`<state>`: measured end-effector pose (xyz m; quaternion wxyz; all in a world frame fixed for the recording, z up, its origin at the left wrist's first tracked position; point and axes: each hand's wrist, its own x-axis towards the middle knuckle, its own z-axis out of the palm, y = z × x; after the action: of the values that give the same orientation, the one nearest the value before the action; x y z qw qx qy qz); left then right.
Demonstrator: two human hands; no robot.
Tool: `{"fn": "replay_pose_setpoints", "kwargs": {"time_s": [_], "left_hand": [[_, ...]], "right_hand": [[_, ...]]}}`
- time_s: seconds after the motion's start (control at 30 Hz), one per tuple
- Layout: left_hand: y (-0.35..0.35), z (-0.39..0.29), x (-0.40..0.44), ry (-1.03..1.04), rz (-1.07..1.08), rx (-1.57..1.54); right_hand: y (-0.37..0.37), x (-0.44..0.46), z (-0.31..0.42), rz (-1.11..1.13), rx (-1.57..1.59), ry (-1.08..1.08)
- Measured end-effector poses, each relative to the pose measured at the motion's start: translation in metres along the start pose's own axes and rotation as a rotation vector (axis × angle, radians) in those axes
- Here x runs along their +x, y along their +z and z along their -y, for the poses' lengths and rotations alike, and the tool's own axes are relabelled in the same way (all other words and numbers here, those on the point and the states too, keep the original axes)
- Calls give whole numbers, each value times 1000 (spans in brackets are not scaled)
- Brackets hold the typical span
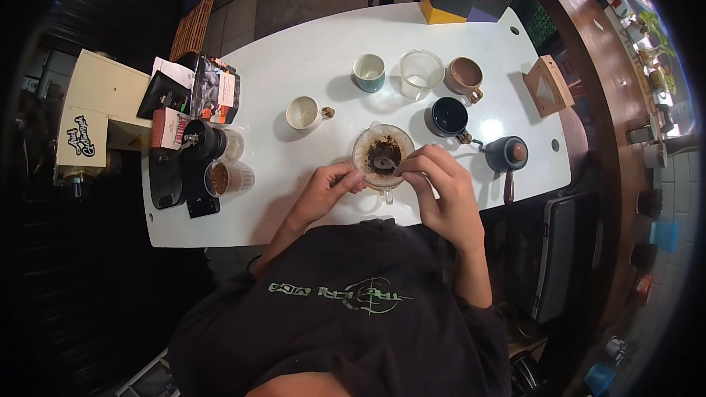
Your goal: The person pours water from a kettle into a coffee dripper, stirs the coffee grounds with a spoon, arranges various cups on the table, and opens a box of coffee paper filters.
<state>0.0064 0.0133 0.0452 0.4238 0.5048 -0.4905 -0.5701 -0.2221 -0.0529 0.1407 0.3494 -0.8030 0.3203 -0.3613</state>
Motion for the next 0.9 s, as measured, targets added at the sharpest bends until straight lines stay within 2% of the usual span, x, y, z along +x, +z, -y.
{"fn": "replay_pose_setpoints", "kwargs": {"time_s": [0.13,0.2,0.3,0.43,0.67,0.73,0.83,0.9], "left_hand": [[0,3,0,-11,17,11],[0,2,0,-6,3,5],[0,2,0,-18,17,-15],[-1,2,1,-32,11,-11],[-6,6,1,-62,61,19],[-3,6,2,-46,46,-6],[-2,4,1,-22,27,-33],[-1,3,2,-8,30,-34]], "right_hand": [[11,1,-12,24,-107,-22],[15,1,-9,-103,-77,-34],[18,1,-9,-139,-149,-48],[22,-2,-10,-27,-162,-30],[19,-6,-5,-69,-79,-23],[23,-4,-7,-72,-260,-48],[24,-6,-8,-172,-190,-10],[23,-7,-9,-161,-124,-5]]}}
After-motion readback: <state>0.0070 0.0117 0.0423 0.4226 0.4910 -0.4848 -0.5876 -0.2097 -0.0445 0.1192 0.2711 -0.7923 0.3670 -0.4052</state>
